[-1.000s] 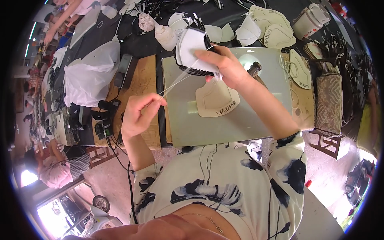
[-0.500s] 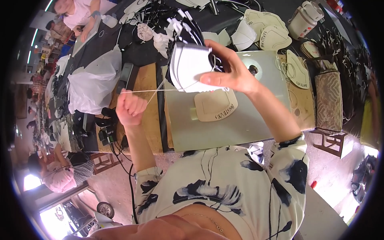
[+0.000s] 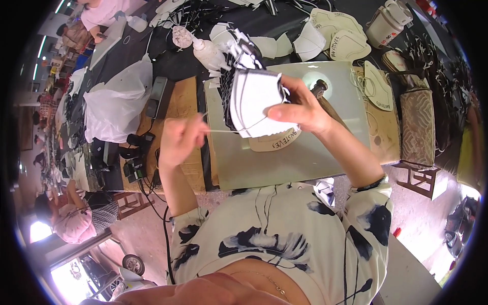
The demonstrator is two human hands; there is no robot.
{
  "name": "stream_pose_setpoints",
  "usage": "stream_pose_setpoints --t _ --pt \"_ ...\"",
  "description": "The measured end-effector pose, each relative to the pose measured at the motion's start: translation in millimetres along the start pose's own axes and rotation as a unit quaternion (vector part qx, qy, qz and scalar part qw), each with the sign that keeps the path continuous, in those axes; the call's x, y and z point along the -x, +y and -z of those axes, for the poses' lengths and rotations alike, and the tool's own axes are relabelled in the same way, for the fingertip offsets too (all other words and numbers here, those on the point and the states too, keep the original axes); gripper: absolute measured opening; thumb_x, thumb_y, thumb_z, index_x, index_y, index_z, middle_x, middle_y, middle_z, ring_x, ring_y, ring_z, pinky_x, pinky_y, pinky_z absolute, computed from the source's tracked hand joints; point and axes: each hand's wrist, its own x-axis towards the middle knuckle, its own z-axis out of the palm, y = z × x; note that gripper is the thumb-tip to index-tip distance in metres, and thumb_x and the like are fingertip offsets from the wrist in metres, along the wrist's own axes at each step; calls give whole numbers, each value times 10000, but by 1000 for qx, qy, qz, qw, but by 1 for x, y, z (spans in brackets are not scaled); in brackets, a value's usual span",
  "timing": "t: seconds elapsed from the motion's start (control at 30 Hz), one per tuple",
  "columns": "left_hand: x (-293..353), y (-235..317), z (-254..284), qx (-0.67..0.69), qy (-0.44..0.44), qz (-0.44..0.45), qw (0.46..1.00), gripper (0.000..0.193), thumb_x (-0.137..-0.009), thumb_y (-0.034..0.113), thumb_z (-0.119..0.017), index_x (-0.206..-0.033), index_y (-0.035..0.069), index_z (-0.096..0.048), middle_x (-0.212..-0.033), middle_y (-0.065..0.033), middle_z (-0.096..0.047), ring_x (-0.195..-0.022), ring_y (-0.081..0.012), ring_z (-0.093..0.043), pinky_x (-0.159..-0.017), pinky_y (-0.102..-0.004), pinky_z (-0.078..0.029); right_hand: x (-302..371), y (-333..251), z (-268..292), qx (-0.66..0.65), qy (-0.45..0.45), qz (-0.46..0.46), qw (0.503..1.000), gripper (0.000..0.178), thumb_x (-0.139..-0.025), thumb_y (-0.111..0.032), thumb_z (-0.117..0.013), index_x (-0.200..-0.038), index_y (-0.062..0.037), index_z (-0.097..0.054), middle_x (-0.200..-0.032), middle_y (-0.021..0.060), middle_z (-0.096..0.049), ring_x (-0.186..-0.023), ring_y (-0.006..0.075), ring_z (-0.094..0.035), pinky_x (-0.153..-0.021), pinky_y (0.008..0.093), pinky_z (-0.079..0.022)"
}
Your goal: Assembling shoe upper components by hammering them on a workspace and bundling finished pieces with a rubber band.
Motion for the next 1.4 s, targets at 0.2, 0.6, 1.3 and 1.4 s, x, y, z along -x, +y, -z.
stream_pose_setpoints --t 0.2,0.6,1.3,1.4 --pt "-41 -22 -16 116 199 -78 970 301 -975 154 -495 -1155 -54 -617 -1030 -203 -683 -867 -209 -682 -731 -307 -529 -8 -9 -30 314 -238 89 915 714 -701 -173 -780 -1290 -2 -415 -1053 175 -646 -893 317 -662 -825 372 -516" --pt "-72 33 5 447 -110 -15 888 272 -960 244 -579 -925 -16 -651 -754 -75 -648 -643 -147 -643 -570 -269 -537 -14 11 -59 501 -120 -62 855 598 -675 -308 -717 -1101 14 -445 -793 226 -621 -775 370 -641 -722 426 -498" --pt "-15 76 -33 -433 175 -148 872 619 -690 255 -795 -1199 -5 -557 -1064 -138 -656 -843 -196 -656 -666 -293 -528 -28 -9 -13 561 136 41 816 612 -690 -283 -734 -1183 30 -552 -940 200 -674 -857 339 -666 -786 399 -519" --pt "-24 89 -37 -399 68 -265 875 920 -528 174 -857 -1323 -31 -440 -1368 -156 -439 -1286 -284 -438 -1064 -341 -386 -26 -9 -21 588 33 5 808 598 -675 -307 -718 -1152 19 -561 -901 188 -671 -863 359 -655 -779 437 -513"
